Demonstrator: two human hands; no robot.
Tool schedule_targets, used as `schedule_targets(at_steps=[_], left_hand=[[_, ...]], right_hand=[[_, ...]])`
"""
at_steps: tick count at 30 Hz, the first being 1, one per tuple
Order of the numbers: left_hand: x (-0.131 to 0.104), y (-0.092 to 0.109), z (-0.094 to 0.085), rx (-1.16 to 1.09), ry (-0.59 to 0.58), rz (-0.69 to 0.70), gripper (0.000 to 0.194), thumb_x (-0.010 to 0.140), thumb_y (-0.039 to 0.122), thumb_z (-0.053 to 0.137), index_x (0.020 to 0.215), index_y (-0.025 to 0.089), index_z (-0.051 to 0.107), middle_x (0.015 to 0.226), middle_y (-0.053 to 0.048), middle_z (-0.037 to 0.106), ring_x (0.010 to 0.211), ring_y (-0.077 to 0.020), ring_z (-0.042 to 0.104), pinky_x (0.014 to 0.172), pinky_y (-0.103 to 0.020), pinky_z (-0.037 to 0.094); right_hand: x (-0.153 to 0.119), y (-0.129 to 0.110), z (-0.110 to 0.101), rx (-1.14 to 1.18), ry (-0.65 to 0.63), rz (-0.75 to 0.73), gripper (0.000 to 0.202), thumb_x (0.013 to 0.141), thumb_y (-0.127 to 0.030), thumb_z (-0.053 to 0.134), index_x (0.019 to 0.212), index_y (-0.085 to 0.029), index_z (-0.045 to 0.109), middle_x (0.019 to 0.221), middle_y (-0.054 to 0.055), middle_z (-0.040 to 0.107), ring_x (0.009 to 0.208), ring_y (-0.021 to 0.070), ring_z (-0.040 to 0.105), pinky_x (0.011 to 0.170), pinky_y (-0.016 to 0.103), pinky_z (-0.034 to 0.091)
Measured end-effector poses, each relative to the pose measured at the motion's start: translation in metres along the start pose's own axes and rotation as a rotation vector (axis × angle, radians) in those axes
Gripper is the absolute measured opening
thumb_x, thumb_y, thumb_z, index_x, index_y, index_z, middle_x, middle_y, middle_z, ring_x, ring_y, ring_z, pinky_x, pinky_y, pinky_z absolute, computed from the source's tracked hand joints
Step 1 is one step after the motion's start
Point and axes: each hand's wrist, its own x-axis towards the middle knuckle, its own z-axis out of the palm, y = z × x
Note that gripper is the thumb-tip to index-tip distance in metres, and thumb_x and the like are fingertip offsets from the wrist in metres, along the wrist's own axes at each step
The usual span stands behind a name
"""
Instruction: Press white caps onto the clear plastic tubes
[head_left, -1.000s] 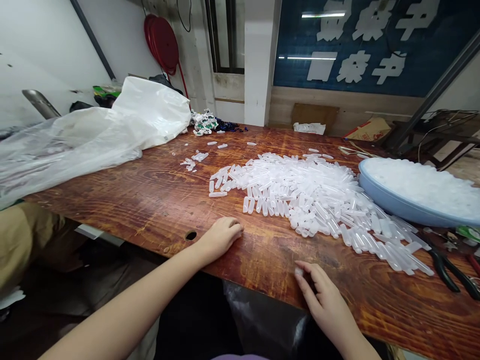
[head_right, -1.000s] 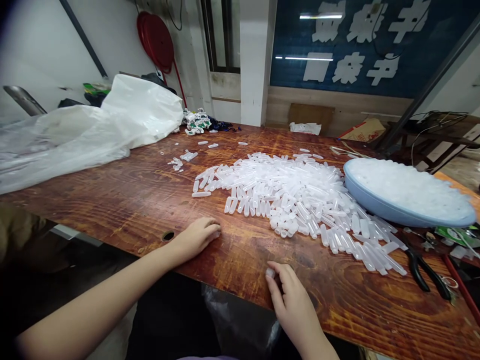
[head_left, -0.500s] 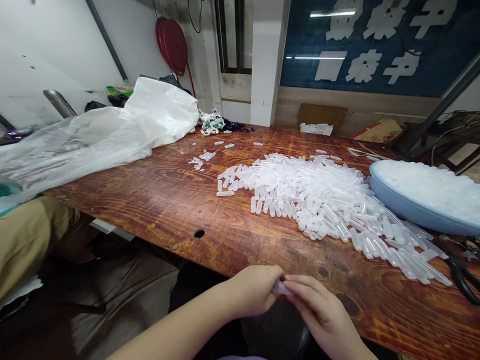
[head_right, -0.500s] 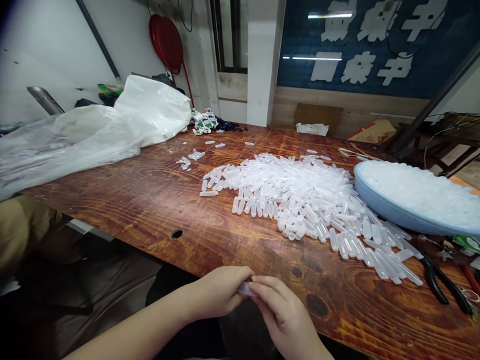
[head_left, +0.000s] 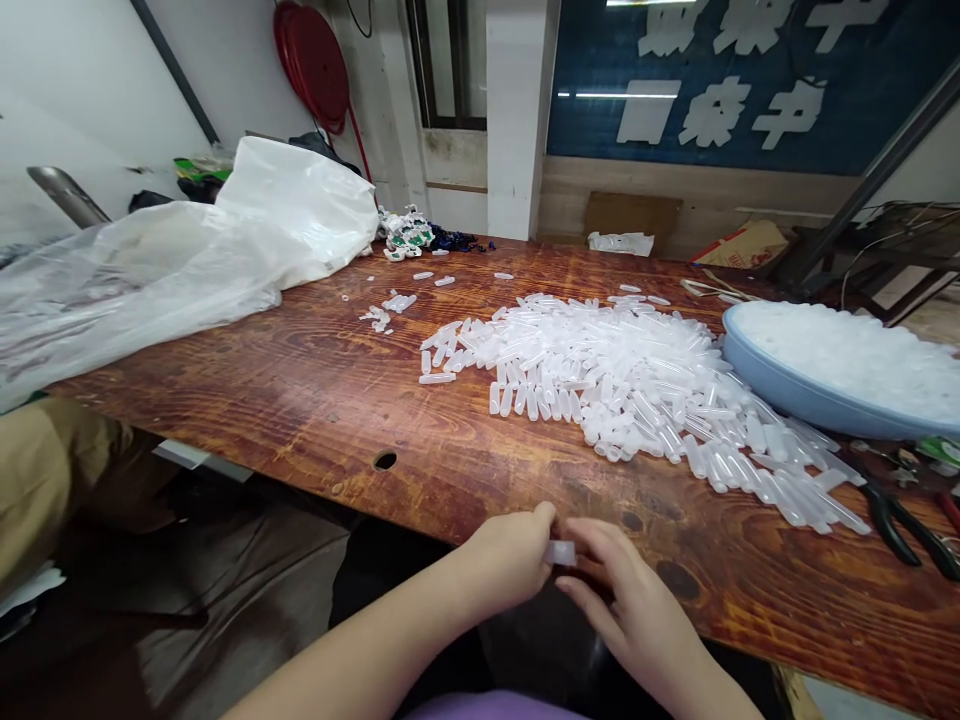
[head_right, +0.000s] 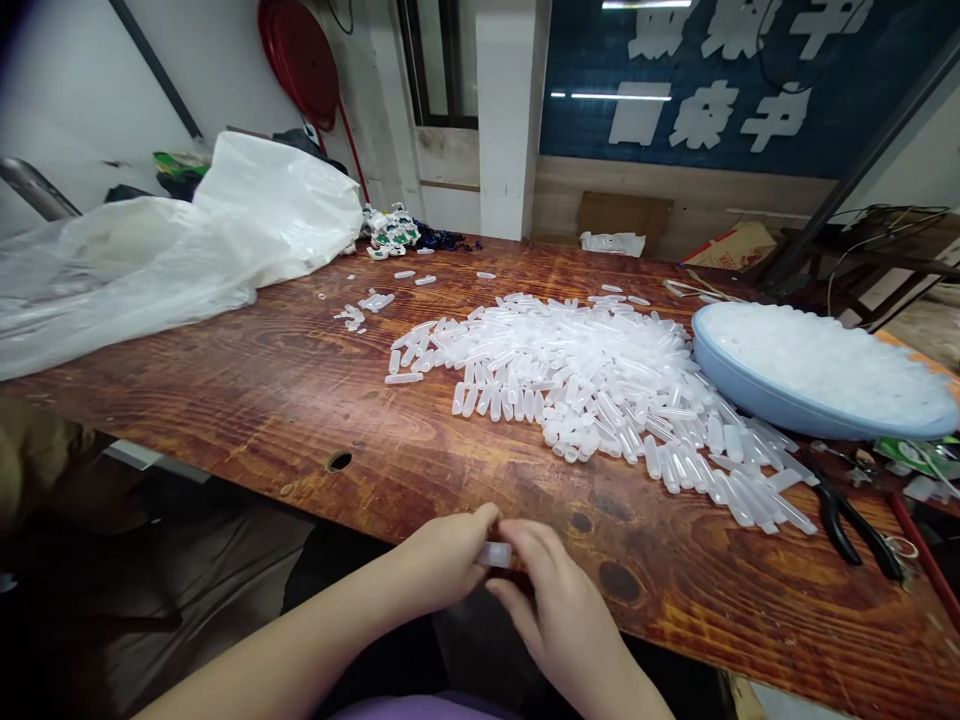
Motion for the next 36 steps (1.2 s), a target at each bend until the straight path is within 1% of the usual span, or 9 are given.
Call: schedule_targets(at_steps=[4, 6, 9, 13, 20, 23, 27, 32, 36], left_hand=[[0.001, 0.001, 0.001, 0.026, -0.038, -0.007, 0.027, 0.071, 0.014, 0.048, 0.097, 0.016, 0.048, 0.086, -0.013, 0.066, 0.08, -0.0326, 0.063, 0.065, -0.04, 0.047], [0.001, 0.0, 0.003, 0.019, -0.032, -0.031, 0.029, 0.07, 0.014, 0.049, 0.099, 0.016, 0.047, 0.089, -0.014, 0.066, 0.081, -0.0322, 0.063, 0.066, -0.04, 0.047], [0.0, -0.002, 0.005, -0.007, -0.01, -0.028, 0.03, 0.071, 0.017, 0.05, 0.101, 0.015, 0.046, 0.09, -0.014, 0.066, 0.082, -0.0319, 0.063, 0.067, -0.04, 0.047], [0.002, -0.002, 0.008, -0.027, 0.002, -0.036, 0.03, 0.075, 0.02, 0.047, 0.104, 0.014, 0.044, 0.093, -0.015, 0.065, 0.086, -0.032, 0.062, 0.071, -0.041, 0.047], [-0.005, 0.002, 0.008, -0.012, 0.0, -0.08, 0.028, 0.078, 0.018, 0.042, 0.105, 0.014, 0.041, 0.095, -0.012, 0.065, 0.089, -0.0269, 0.061, 0.072, -0.036, 0.046], [-0.023, 0.006, 0.004, -0.125, -0.117, -0.061, 0.032, 0.074, 0.032, 0.053, 0.102, 0.02, 0.044, 0.09, -0.005, 0.065, 0.08, -0.0229, 0.062, 0.063, -0.028, 0.045], [-0.037, 0.003, 0.014, -0.182, -0.364, -0.016, 0.037, 0.074, 0.043, 0.049, 0.103, 0.022, 0.05, 0.089, -0.006, 0.065, 0.075, -0.0241, 0.062, 0.058, -0.029, 0.043], [-0.029, -0.011, 0.03, -0.105, -0.358, -0.16, 0.044, 0.079, 0.043, 0.038, 0.102, 0.01, 0.057, 0.099, -0.016, 0.063, 0.084, -0.0288, 0.062, 0.066, -0.034, 0.046], [-0.028, -0.012, 0.0, -0.034, -0.418, 0.068, 0.041, 0.079, 0.042, 0.041, 0.1, 0.014, 0.06, 0.1, -0.012, 0.064, 0.085, -0.0265, 0.062, 0.068, -0.032, 0.046]], right_hand=[[-0.001, 0.0, 0.001, 0.038, -0.038, 0.119, 0.024, 0.09, -0.033, 0.034, 0.089, -0.022, 0.055, 0.084, 0.002, 0.061, 0.077, 0.013, 0.059, 0.068, 0.024, 0.048], [-0.001, -0.001, 0.003, 0.094, -0.003, 0.195, 0.022, 0.087, -0.036, 0.041, 0.097, -0.022, 0.054, 0.088, 0.003, 0.06, 0.078, 0.0135, 0.058, 0.07, 0.025, 0.047], [0.0, -0.002, 0.004, 0.173, 0.003, 0.125, 0.024, 0.085, -0.032, 0.045, 0.106, -0.023, 0.051, 0.098, 0.004, 0.058, 0.085, 0.0136, 0.056, 0.075, 0.025, 0.045], [0.004, -0.008, 0.007, 0.126, -0.018, 0.278, 0.019, 0.086, -0.035, 0.041, 0.088, -0.021, 0.054, 0.078, 0.002, 0.059, 0.071, 0.0144, 0.055, 0.063, 0.025, 0.041], [0.019, -0.007, -0.008, 0.269, -0.219, 0.427, 0.028, 0.084, -0.044, 0.037, 0.081, -0.02, 0.051, 0.077, 0.001, 0.058, 0.072, 0.0145, 0.054, 0.064, 0.025, 0.04], [0.034, 0.018, -0.031, 0.178, -0.041, 0.498, 0.034, 0.082, -0.049, 0.037, 0.094, -0.02, 0.051, 0.089, 0.004, 0.059, 0.081, 0.0172, 0.055, 0.071, 0.028, 0.042], [0.059, 0.059, -0.054, -0.297, 0.278, 0.573, 0.035, 0.078, -0.041, 0.046, 0.102, -0.016, 0.049, 0.101, 0.011, 0.054, 0.097, 0.0243, 0.051, 0.083, 0.035, 0.039], [0.075, 0.076, -0.049, -0.507, 0.278, 0.546, 0.031, 0.079, -0.035, 0.046, 0.1, -0.013, 0.054, 0.098, 0.015, 0.053, 0.098, 0.0291, 0.051, 0.084, 0.039, 0.039], [0.072, 0.073, -0.047, -0.484, 0.316, 0.515, 0.029, 0.08, -0.032, 0.043, 0.096, -0.011, 0.053, 0.098, 0.015, 0.054, 0.094, 0.027, 0.052, 0.084, 0.038, 0.04]])
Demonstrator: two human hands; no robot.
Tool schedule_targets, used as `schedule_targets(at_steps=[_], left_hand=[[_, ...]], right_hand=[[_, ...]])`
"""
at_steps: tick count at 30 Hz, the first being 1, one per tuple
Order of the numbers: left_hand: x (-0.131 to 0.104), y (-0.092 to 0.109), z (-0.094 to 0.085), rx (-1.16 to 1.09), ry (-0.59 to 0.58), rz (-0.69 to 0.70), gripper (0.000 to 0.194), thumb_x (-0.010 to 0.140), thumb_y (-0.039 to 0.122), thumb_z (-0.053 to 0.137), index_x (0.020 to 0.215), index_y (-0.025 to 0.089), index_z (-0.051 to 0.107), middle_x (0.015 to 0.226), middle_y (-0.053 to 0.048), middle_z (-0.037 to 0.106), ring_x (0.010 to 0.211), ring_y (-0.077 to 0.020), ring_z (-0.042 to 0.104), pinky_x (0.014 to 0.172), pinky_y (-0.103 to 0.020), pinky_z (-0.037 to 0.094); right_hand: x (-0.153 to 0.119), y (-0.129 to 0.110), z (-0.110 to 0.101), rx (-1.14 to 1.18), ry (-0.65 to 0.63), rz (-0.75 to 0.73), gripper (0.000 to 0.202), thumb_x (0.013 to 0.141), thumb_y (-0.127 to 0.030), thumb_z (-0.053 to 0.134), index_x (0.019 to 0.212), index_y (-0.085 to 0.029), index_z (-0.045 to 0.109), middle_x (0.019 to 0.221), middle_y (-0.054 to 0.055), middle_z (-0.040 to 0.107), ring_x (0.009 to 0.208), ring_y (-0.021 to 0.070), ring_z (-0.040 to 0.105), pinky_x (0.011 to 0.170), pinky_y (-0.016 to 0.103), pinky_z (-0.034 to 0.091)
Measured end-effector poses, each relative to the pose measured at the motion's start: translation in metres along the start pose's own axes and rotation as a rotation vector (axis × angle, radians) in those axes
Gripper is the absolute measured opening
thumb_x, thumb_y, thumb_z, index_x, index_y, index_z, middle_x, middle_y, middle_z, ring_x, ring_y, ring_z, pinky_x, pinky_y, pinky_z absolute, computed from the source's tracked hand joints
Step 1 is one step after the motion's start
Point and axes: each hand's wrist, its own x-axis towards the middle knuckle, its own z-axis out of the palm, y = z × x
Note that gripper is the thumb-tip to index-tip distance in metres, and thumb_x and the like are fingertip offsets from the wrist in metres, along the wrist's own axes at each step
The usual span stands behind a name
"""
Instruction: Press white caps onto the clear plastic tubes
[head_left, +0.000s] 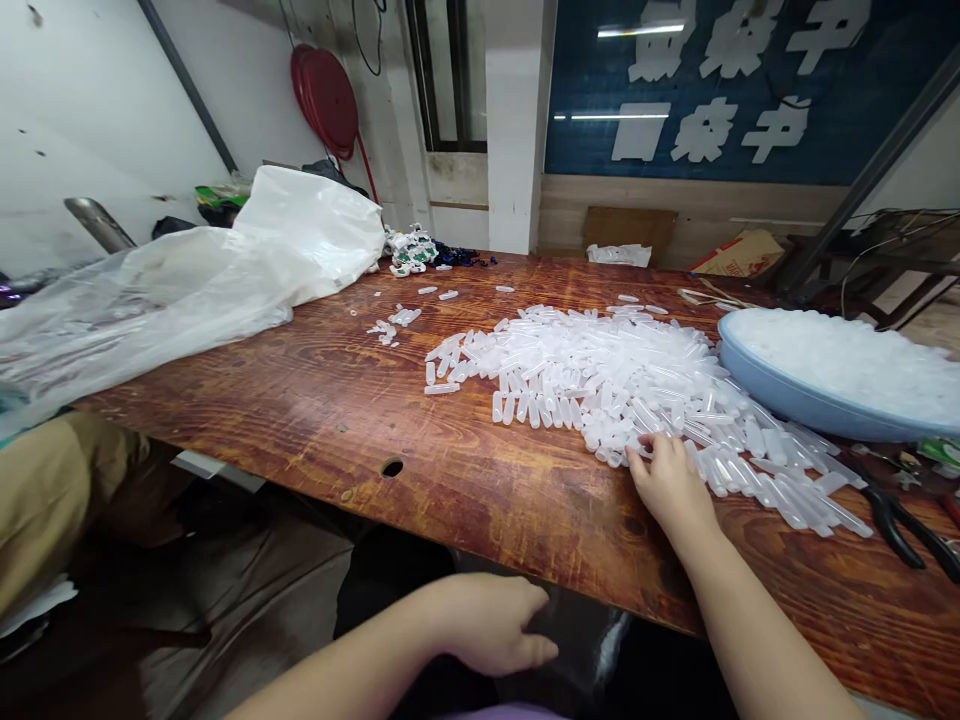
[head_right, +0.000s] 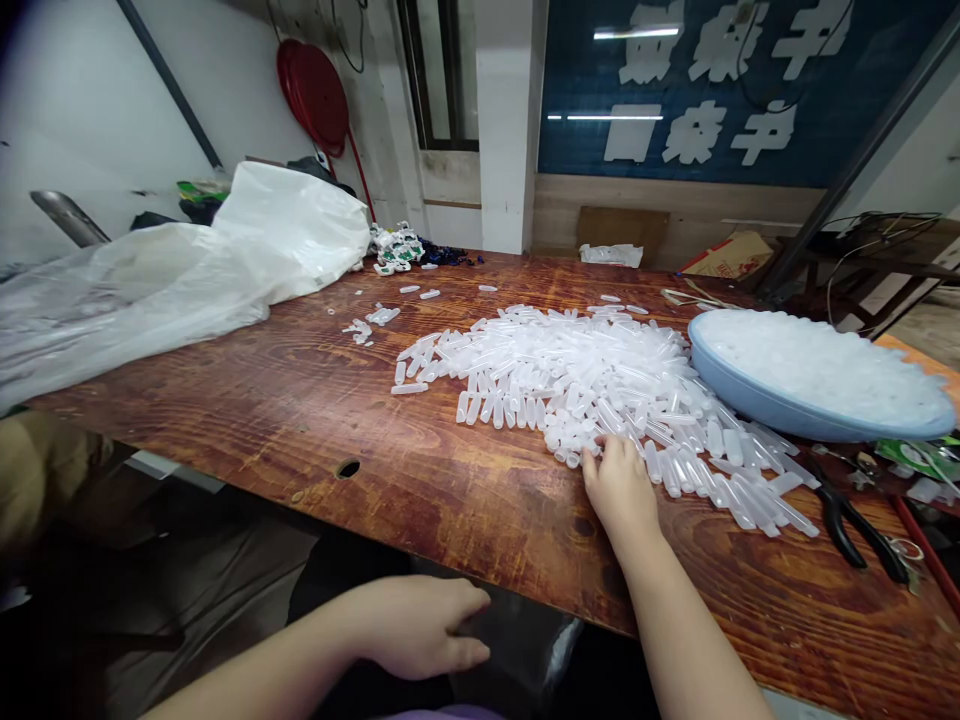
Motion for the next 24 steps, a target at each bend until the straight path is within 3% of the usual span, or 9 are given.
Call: schedule_targets(at_steps=[2, 3, 5, 6, 11, 15, 19, 21, 24], left_hand=[[-0.001, -0.003, -0.029, -0.044, 0.101, 0.04, 0.034, 0.083, 0.036, 0.035, 0.091, 0.018, 0.062, 0.09, -0.005, 0.067, 0.08, -0.0195, 0.063, 0.067, -0.027, 0.045], [0.003, -0.008, -0.046, -0.069, 0.253, -0.033, 0.035, 0.086, 0.034, 0.03, 0.087, 0.019, 0.062, 0.087, -0.004, 0.067, 0.078, -0.0169, 0.062, 0.067, -0.024, 0.045], [0.019, -0.022, -0.081, 0.015, 0.7, -0.376, 0.037, 0.088, 0.033, 0.026, 0.092, 0.017, 0.059, 0.093, -0.006, 0.066, 0.085, -0.0177, 0.061, 0.073, -0.025, 0.044], [0.029, -0.032, -0.097, 0.04, 0.775, -0.472, 0.038, 0.089, 0.031, 0.024, 0.101, 0.014, 0.055, 0.105, -0.012, 0.062, 0.095, -0.0212, 0.058, 0.079, -0.029, 0.042], [0.074, -0.068, -0.141, 0.045, 0.761, -0.652, 0.046, 0.086, 0.042, 0.033, 0.106, 0.006, 0.053, 0.109, -0.023, 0.058, 0.1, -0.0283, 0.057, 0.079, -0.033, 0.042], [0.073, -0.07, -0.134, 0.088, 0.733, -0.634, 0.044, 0.086, 0.042, 0.036, 0.1, 0.006, 0.056, 0.107, -0.023, 0.059, 0.101, -0.0304, 0.056, 0.08, -0.035, 0.042], [0.047, -0.057, -0.102, 0.141, 0.756, -0.585, 0.031, 0.088, 0.031, 0.036, 0.102, 0.007, 0.051, 0.105, -0.02, 0.058, 0.101, -0.0299, 0.055, 0.081, -0.036, 0.041], [0.031, -0.046, -0.076, 0.103, 0.749, -0.44, 0.025, 0.088, 0.029, 0.036, 0.102, 0.013, 0.049, 0.097, -0.013, 0.062, 0.094, -0.0243, 0.058, 0.079, -0.032, 0.042], [0.011, -0.027, -0.032, -0.076, 0.661, 0.013, 0.022, 0.088, 0.03, 0.037, 0.103, 0.02, 0.05, 0.097, -0.005, 0.062, 0.09, -0.0169, 0.058, 0.079, -0.026, 0.043]], right_hand=[[-0.005, 0.001, -0.004, 0.111, 0.002, 0.016, 0.03, 0.08, -0.037, 0.043, 0.097, -0.013, 0.051, 0.094, 0.012, 0.057, 0.087, 0.023, 0.056, 0.079, 0.034, 0.043], [-0.01, 0.001, -0.006, 0.199, -0.005, 0.023, 0.032, 0.079, -0.04, 0.044, 0.097, -0.015, 0.05, 0.089, 0.01, 0.058, 0.082, 0.0208, 0.057, 0.074, 0.032, 0.045], [-0.024, -0.001, -0.009, 0.382, -0.026, 0.009, 0.035, 0.078, -0.047, 0.046, 0.096, -0.017, 0.05, 0.081, 0.006, 0.059, 0.072, 0.0172, 0.058, 0.067, 0.028, 0.047], [-0.033, -0.002, -0.009, 0.45, -0.04, -0.027, 0.036, 0.077, -0.048, 0.047, 0.096, -0.018, 0.05, 0.08, 0.005, 0.059, 0.071, 0.0165, 0.058, 0.066, 0.027, 0.047], [-0.085, -0.012, -0.001, 0.615, -0.134, -0.165, 0.029, 0.083, -0.042, 0.043, 0.096, -0.02, 0.056, 0.093, 0.006, 0.058, 0.083, 0.0158, 0.056, 0.07, 0.025, 0.048], [-0.103, -0.012, -0.001, 0.694, -0.165, -0.131, 0.027, 0.083, -0.042, 0.045, 0.097, -0.023, 0.059, 0.094, 0.005, 0.057, 0.084, 0.0154, 0.054, 0.069, 0.023, 0.048], [-0.104, -0.014, -0.006, 0.768, -0.215, -0.07, 0.024, 0.081, -0.04, 0.049, 0.095, -0.023, 0.059, 0.093, 0.005, 0.057, 0.082, 0.014, 0.055, 0.063, 0.019, 0.048], [-0.103, -0.019, -0.007, 0.815, -0.239, -0.043, 0.025, 0.081, -0.04, 0.05, 0.096, -0.022, 0.058, 0.09, 0.004, 0.057, 0.08, 0.0133, 0.056, 0.067, 0.02, 0.048], [-0.101, -0.028, -0.01, 0.866, -0.3, -0.068, 0.026, 0.081, -0.039, 0.051, 0.097, -0.021, 0.058, 0.089, 0.004, 0.058, 0.08, 0.0131, 0.056, 0.067, 0.02, 0.049]])
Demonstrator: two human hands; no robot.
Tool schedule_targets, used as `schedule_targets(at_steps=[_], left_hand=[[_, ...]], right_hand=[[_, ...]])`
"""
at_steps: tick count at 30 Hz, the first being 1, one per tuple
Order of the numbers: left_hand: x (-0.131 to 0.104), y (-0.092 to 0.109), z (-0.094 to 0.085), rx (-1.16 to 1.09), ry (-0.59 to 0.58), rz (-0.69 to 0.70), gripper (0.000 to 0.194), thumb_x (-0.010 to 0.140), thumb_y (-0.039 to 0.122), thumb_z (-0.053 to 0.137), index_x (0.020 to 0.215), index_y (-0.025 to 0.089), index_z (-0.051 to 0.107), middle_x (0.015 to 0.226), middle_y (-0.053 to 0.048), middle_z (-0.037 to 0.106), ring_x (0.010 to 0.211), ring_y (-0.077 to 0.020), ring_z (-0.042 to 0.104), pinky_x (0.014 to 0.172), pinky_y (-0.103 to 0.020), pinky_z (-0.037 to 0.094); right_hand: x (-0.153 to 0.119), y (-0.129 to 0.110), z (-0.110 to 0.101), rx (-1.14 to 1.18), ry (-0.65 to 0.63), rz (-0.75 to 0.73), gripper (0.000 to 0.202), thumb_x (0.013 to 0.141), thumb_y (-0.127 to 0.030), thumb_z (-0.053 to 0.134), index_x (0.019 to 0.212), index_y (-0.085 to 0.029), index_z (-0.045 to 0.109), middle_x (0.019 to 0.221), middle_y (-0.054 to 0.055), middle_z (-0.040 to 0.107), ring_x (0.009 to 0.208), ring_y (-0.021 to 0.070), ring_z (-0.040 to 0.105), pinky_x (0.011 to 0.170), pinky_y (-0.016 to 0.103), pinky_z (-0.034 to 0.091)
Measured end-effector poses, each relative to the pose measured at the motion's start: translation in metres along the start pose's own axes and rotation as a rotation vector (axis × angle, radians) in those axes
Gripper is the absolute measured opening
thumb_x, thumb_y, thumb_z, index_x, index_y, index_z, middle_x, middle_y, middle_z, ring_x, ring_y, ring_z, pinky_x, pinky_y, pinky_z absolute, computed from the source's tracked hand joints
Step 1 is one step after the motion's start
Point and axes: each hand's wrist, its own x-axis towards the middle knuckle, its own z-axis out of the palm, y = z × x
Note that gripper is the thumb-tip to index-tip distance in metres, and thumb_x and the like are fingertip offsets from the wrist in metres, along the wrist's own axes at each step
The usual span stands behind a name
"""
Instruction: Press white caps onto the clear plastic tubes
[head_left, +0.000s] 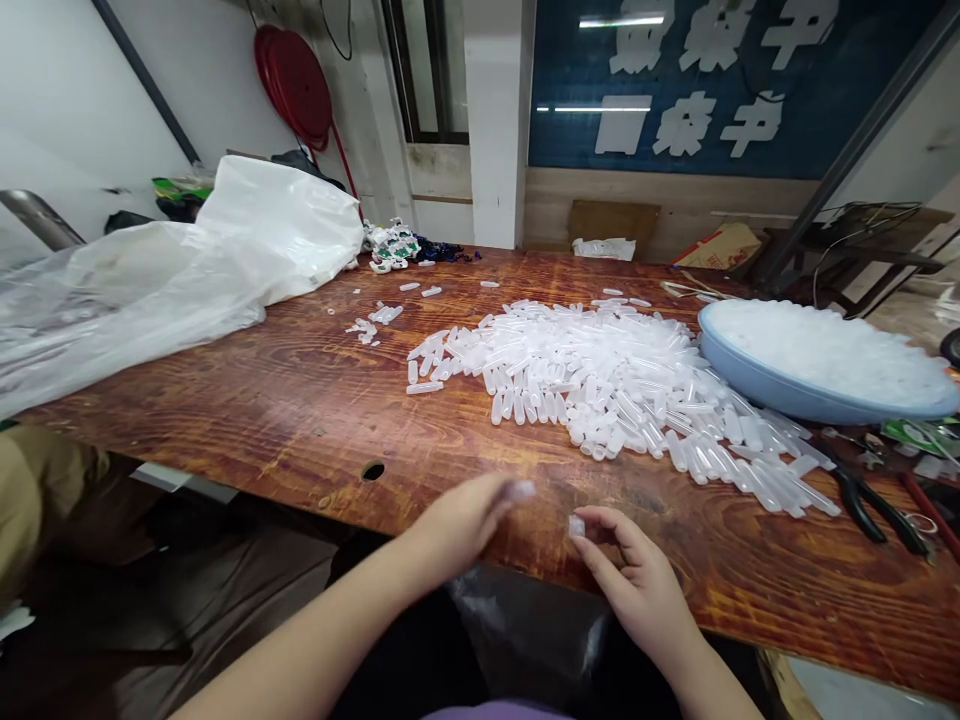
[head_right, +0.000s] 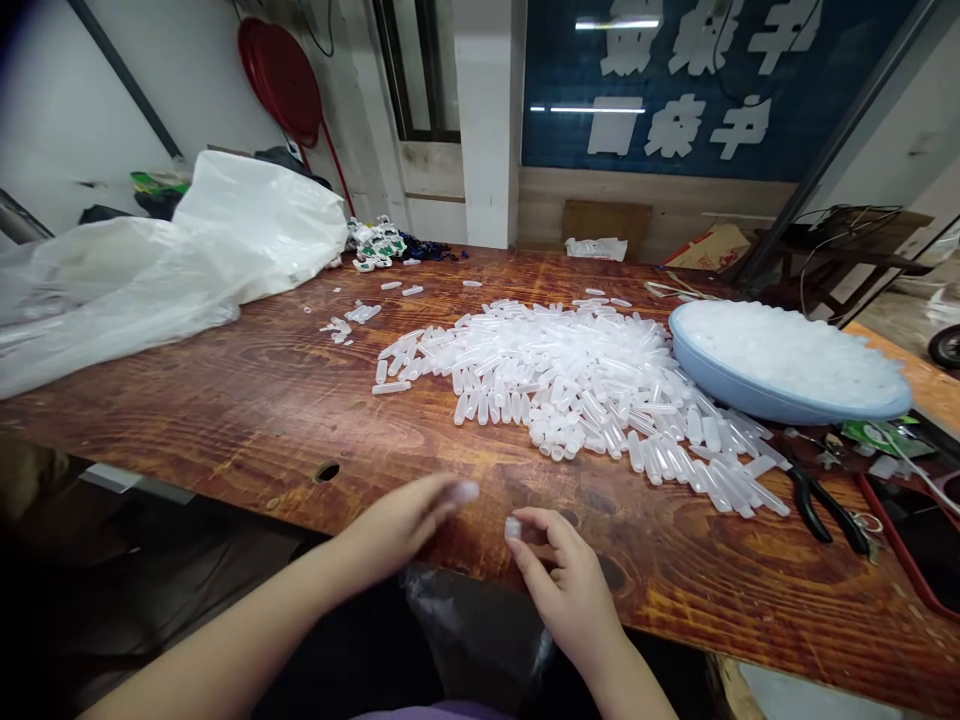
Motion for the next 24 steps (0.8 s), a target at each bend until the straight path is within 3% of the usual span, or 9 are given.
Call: schedule_targets(at_steps=[3, 8, 11, 15, 16, 18, 20, 22, 24], left_hand=[[-0.028, 0.014, 0.017, -0.168, -0.096, 0.174, 0.025, 0.086, 0.025, 0.039, 0.108, 0.021, 0.051, 0.099, -0.003, 0.06, 0.09, -0.0149, 0.056, 0.081, -0.024, 0.042], [-0.04, 0.023, 0.019, -0.321, -0.226, 0.174, 0.024, 0.087, 0.026, 0.042, 0.105, 0.02, 0.056, 0.094, -0.002, 0.061, 0.087, -0.0131, 0.055, 0.077, -0.021, 0.042], [-0.039, 0.027, 0.018, -0.319, -0.299, 0.18, 0.023, 0.086, 0.027, 0.044, 0.104, 0.02, 0.057, 0.093, -0.002, 0.061, 0.084, -0.0127, 0.056, 0.075, -0.02, 0.042], [-0.035, 0.029, 0.027, -0.103, -0.243, 0.221, 0.023, 0.085, 0.022, 0.045, 0.103, 0.017, 0.057, 0.091, -0.005, 0.061, 0.084, -0.0156, 0.055, 0.077, -0.024, 0.042], [-0.034, 0.029, 0.03, -0.078, -0.229, 0.217, 0.022, 0.085, 0.021, 0.045, 0.103, 0.016, 0.057, 0.091, -0.005, 0.061, 0.084, -0.0159, 0.055, 0.077, -0.025, 0.042], [-0.034, 0.027, 0.033, -0.087, -0.208, 0.181, 0.022, 0.085, 0.02, 0.044, 0.102, 0.017, 0.057, 0.092, -0.005, 0.061, 0.085, -0.0156, 0.055, 0.077, -0.024, 0.042], [-0.034, 0.024, 0.034, -0.128, -0.202, 0.151, 0.021, 0.084, 0.02, 0.045, 0.102, 0.018, 0.057, 0.093, -0.004, 0.061, 0.085, -0.0147, 0.055, 0.076, -0.023, 0.042], [-0.035, 0.022, 0.033, -0.138, -0.2, 0.159, 0.021, 0.084, 0.02, 0.045, 0.101, 0.018, 0.057, 0.092, -0.003, 0.061, 0.085, -0.0143, 0.055, 0.076, -0.022, 0.042], [-0.036, 0.021, 0.032, -0.12, -0.189, 0.172, 0.02, 0.084, 0.02, 0.045, 0.1, 0.018, 0.057, 0.09, -0.003, 0.061, 0.084, -0.0145, 0.055, 0.076, -0.023, 0.042]], right_hand=[[0.002, -0.007, -0.002, 0.011, -0.168, -0.136, 0.021, 0.083, -0.033, 0.051, 0.099, -0.021, 0.059, 0.09, 0.004, 0.06, 0.084, 0.0128, 0.057, 0.073, 0.021, 0.048], [-0.004, -0.014, -0.017, -0.104, -0.39, -0.242, 0.018, 0.085, -0.026, 0.048, 0.098, -0.024, 0.06, 0.093, 0.003, 0.061, 0.087, 0.0116, 0.057, 0.077, 0.021, 0.046], [-0.011, -0.019, -0.019, -0.262, -0.376, -0.15, 0.02, 0.083, -0.037, 0.05, 0.09, -0.022, 0.061, 0.078, 0.002, 0.061, 0.072, 0.0119, 0.057, 0.065, 0.021, 0.045], [-0.017, -0.018, -0.014, -0.436, -0.26, 0.015, 0.049, 0.089, -0.046, 0.029, 0.058, -0.018, 0.055, 0.056, 0.001, 0.054, 0.055, 0.0127, 0.051, 0.054, 0.023, 0.039], [-0.018, -0.017, -0.014, -0.408, -0.249, 0.044, 0.049, 0.089, -0.046, 0.028, 0.062, -0.018, 0.058, 0.061, 0.002, 0.057, 0.058, 0.0134, 0.053, 0.056, 0.023, 0.04], [-0.019, -0.015, -0.014, -0.293, -0.256, 0.059, 0.034, 0.086, -0.045, 0.037, 0.092, -0.02, 0.061, 0.087, 0.003, 0.062, 0.074, 0.015, 0.058, 0.067, 0.024, 0.045], [-0.019, -0.014, -0.015, -0.226, -0.305, 0.037, 0.035, 0.082, -0.04, 0.048, 0.113, -0.023, 0.052, 0.106, 0.005, 0.058, 0.089, 0.0156, 0.057, 0.079, 0.025, 0.044], [-0.019, -0.014, -0.014, -0.268, -0.372, 0.037, 0.026, 0.084, -0.038, 0.045, 0.101, -0.022, 0.057, 0.094, 0.003, 0.061, 0.083, 0.0154, 0.057, 0.075, 0.025, 0.045], [-0.018, -0.015, -0.012, -0.32, -0.378, 0.065, 0.032, 0.088, -0.04, 0.036, 0.083, -0.02, 0.06, 0.074, 0.002, 0.06, 0.07, 0.0147, 0.056, 0.066, 0.025, 0.044]])
